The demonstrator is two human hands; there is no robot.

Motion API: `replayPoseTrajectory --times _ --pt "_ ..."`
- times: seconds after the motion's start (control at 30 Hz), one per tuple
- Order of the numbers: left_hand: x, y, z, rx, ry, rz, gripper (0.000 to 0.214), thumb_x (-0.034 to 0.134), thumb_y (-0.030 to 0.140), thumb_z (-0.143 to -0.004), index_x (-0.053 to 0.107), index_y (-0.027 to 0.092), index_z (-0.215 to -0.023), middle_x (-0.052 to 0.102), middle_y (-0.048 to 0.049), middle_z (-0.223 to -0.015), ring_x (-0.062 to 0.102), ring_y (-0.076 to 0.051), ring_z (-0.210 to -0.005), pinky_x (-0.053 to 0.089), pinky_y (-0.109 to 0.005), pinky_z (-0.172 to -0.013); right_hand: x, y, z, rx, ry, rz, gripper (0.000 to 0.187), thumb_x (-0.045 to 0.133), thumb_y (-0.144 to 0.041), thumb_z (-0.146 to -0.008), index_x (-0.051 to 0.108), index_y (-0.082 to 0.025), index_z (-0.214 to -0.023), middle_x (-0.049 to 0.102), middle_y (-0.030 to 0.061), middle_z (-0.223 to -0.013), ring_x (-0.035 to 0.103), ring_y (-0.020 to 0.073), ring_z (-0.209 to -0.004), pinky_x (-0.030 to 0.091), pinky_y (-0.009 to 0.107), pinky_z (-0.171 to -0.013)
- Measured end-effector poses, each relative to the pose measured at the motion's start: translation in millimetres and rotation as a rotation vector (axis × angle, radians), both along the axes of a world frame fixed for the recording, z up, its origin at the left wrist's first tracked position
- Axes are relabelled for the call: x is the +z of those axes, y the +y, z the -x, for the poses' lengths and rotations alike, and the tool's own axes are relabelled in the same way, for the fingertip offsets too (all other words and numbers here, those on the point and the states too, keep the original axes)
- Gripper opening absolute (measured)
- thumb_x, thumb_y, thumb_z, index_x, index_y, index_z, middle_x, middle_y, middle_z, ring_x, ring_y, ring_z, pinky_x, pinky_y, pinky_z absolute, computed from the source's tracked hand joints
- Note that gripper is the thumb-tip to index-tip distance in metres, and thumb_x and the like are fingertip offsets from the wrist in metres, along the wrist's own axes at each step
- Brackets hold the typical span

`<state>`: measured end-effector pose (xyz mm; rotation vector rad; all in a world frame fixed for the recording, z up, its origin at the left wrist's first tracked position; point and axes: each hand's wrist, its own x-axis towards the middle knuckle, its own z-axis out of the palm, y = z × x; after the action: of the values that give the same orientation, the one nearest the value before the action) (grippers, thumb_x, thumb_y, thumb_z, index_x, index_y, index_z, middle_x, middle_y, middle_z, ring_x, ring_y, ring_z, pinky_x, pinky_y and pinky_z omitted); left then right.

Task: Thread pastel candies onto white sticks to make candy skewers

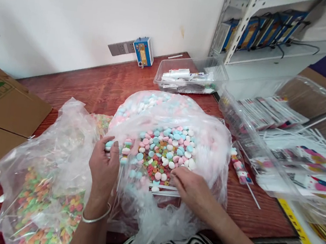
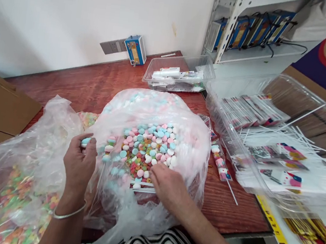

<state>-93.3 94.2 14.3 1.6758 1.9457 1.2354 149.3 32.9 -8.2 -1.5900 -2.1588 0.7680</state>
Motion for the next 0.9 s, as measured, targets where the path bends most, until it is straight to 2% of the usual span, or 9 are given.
replayPoseTrajectory --times 0.03,0.1,0.2,0.27,0.4,0.5,0.63,0.77,0.9 --pt "-5.7 4.6 7.9 0.007 0.23 -0.012 0.03 0.05 0.038 -0.093 0.057 0.023 -0.118 0.061 -0.0077 -0.108 0.059 -0.023 -0.09 0.048 -0.036 -0.079 -4.6 -2.5 -7.2 -0.013 -0.076 0.01 0.02 0.045 -0.019 -0.098 0.062 -0.018 -0.087 0.065 0.0036 -0.088 0.061 0.0167 -0.08 0.043 0.026 -0.071" --pt "-22.2 11.6 16.3 -0.019 0.531 -0.006 0.029 0.051 0.034 -0.093 0.059 0.02 -0.117 0.061 -0.011 -0.11 0.059 -0.027 -0.097 0.048 -0.039 -0.08 -15.3 -9.0 -14.3 -0.001 -0.213 0.009 0.017 0.051 -0.018 -0.095 0.063 -0.018 -0.082 0.064 0.0038 -0.084 0.061 0.0181 -0.079 0.042 0.027 -0.069" --pt "-44.2 15.8 15.9 -0.065 0.649 -0.024 0.03 0.049 0.031 -0.094 0.059 0.016 -0.118 0.063 -0.0129 -0.107 0.059 -0.028 -0.1 0.049 -0.04 -0.084 -29.0 -18.5 -8.8 0.046 -0.33 -0.082 0.012 0.058 -0.017 -0.09 0.065 -0.019 -0.08 0.064 0.0058 -0.086 0.06 0.0221 -0.083 0.043 0.031 -0.071" --pt "-48.1 14.1 12.0 -0.052 0.614 -0.07 0.033 0.05 0.031 -0.094 0.057 0.014 -0.121 0.063 -0.0143 -0.109 0.058 -0.028 -0.103 0.048 -0.041 -0.087 -35.0 -22.4 -2.4 0.059 -0.346 -0.147 0.011 0.059 -0.015 -0.089 0.066 -0.019 -0.081 0.064 0.0064 -0.087 0.059 0.0233 -0.084 0.043 0.032 -0.073" --pt "-31.9 -0.9 2.1 -0.099 0.458 -0.178 0.028 0.053 0.028 -0.093 0.061 0.016 -0.117 0.064 -0.0122 -0.111 0.058 -0.024 -0.107 0.047 -0.039 -0.094 -40.2 -26.4 -3.9 0.057 -0.286 -0.188 0.013 0.061 -0.014 -0.089 0.067 -0.019 -0.079 0.065 0.0053 -0.083 0.059 0.0222 -0.08 0.044 0.033 -0.071" --pt "-16.0 -18.4 -9.5 -0.144 0.32 -0.193 0.02 0.053 0.026 -0.093 0.065 0.019 -0.107 0.067 -0.0084 -0.105 0.06 -0.02 -0.102 0.047 -0.034 -0.091 -40.6 -30.5 -15.9 0.034 -0.199 -0.254 0.014 0.057 -0.013 -0.091 0.069 -0.019 -0.088 0.068 0.0052 -0.086 0.061 0.0223 -0.083 0.045 0.034 -0.074" --pt "-8.9 -36.8 -30.6 -0.254 0.092 0.112 0.02 0.052 0.029 -0.093 0.069 0.02 -0.093 0.07 -0.0036 -0.087 0.063 -0.017 -0.081 0.048 -0.028 -0.074 -38.7 -36.3 -28.6 -0.109 -0.081 -0.394 0.024 0.045 -0.018 -0.097 0.069 -0.016 -0.099 0.07 0.0087 -0.091 0.065 0.0223 -0.084 0.048 0.033 -0.074" --pt "-16.3 -43.3 -55.1 -0.436 -0.383 0.5 0.021 0.061 0.035 -0.086 0.071 0.019 -0.092 0.071 -0.0029 -0.076 0.064 -0.017 -0.07 0.049 -0.026 -0.064 -34.8 -38.2 -30.1 -0.184 0.026 -0.427 0.027 0.042 -0.023 -0.1 0.068 -0.016 -0.101 0.07 0.0083 -0.091 0.067 0.0194 -0.08 0.051 0.028 -0.068" --pt "-24.2 -43.3 -75.9 -0.434 -0.824 0.595 0.023 0.069 0.039 -0.079 0.07 0.016 -0.086 0.071 -0.0029 -0.071 0.064 -0.015 -0.064 0.052 -0.025 -0.063 -33.9 -39.0 -27.0 -0.179 0.082 -0.453 0.023 0.044 -0.023 -0.099 0.066 -0.017 -0.103 0.07 0.0075 -0.09 0.069 0.0187 -0.08 0.054 0.027 -0.069"
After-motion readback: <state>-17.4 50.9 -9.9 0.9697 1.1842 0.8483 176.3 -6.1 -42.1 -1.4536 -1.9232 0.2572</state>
